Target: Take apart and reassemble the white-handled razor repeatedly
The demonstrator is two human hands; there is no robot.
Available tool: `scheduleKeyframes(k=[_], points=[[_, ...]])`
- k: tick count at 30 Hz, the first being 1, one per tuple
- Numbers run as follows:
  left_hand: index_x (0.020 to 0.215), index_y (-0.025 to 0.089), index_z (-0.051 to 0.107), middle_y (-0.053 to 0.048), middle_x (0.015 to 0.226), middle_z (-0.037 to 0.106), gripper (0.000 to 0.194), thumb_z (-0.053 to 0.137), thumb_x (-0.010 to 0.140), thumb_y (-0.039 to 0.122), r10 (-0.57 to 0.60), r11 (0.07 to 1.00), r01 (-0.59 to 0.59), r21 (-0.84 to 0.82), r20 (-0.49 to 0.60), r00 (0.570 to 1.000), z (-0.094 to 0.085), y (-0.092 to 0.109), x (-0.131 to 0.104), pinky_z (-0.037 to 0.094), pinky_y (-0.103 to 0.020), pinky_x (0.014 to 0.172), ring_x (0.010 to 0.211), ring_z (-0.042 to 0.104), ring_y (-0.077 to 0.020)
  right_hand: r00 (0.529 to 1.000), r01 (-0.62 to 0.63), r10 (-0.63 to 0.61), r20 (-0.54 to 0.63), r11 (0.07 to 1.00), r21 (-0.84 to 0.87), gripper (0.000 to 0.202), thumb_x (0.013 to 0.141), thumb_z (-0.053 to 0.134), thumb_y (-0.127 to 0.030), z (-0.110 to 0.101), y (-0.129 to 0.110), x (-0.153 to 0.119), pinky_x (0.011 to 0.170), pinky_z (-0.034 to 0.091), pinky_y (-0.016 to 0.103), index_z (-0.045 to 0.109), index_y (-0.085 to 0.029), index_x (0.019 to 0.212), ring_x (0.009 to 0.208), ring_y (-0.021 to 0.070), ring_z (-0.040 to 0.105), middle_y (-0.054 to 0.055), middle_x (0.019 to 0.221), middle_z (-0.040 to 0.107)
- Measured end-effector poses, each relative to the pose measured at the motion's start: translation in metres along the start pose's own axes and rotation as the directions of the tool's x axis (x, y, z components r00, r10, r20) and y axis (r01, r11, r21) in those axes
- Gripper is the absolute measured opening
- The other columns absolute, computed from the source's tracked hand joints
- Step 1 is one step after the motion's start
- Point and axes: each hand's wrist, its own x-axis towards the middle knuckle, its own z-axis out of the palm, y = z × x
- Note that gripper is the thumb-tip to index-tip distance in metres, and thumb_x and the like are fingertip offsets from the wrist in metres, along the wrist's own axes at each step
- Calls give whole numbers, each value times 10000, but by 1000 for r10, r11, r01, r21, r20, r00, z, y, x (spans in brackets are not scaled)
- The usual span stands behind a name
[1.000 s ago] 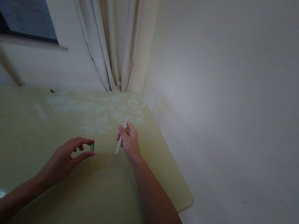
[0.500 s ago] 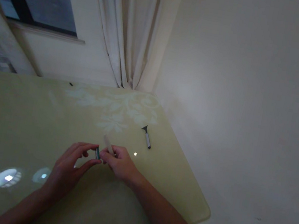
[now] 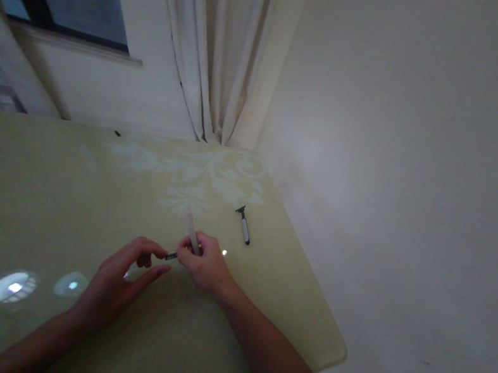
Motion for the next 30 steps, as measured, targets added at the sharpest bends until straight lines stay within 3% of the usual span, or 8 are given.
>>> scheduleKeyframes(k=[4,8,12,15,18,22,26,30], points=[[981,246,681,14,837,665,66,678,974,311,-47,995,54,-87,79,996,0,-3,0,516,-237,647,700,610,-135,998,-51,51,49,999,6,184,768,686,-342,-3,-1,0,580,301,250,615,-172,753,610,107,393,-48,639,479],[935,241,677,15,829,664,107,729,933,334,-75,990,85,-109,92,993,2,-7,-2,518,-243,643,690,605,-137,991,-96,93,101,995,31,220,743,740,-361,-1,2,-1,582,305,250,640,-165,760,613,107,415,-43,640,510],[1220,280,684,-9,941,674,291,718,938,341,-64,993,74,-93,105,992,2,-8,-4,554,-270,678,713,607,-140,980,-126,111,165,989,83,259,727,795,-379,2,5,-2,604,340,255,660,-164,779,632,113,454,-35,667,549],[1295,311,674,-32,1067,674,335,693,960,302,-11,994,26,-106,137,990,2,-9,-4,565,-269,706,754,619,-136,976,-111,95,194,991,74,285,738,816,-399,2,4,-3,590,321,256,665,-159,768,618,108,432,-44,652,516],[1306,313,663,-21,1037,655,351,697,957,291,-28,993,40,-108,108,994,0,-12,-2,563,-264,696,734,608,-133,977,-62,50,207,997,49,368,831,774,-516,-2,1,-2,599,338,255,694,-157,852,641,112,446,-25,722,543],[1281,293,651,-4,1001,621,326,684,957,292,-116,987,119,-105,38,993,-2,-20,3,551,-268,687,711,582,-127,981,-28,32,193,999,-22,489,1016,511,-641,-11,-1,0,566,343,241,685,-185,1052,613,105,444,-17,800,515],[1258,270,637,-3,1003,607,310,674,953,312,-199,973,200,-115,15,980,-3,-27,5,536,-280,689,703,562,-128,985,20,0,174,993,-115,508,1049,466,-621,-16,-1,-1,543,290,240,712,-177,1033,570,112,376,-52,654,394],[1280,263,613,-12,1007,593,321,646,964,316,-236,962,238,-132,32,971,-1,-30,3,529,-293,704,736,563,-142,959,60,-9,283,983,-172,542,1062,453,-594,-13,-3,-3,550,272,251,789,-170,1027,559,112,353,-48,617,380]])
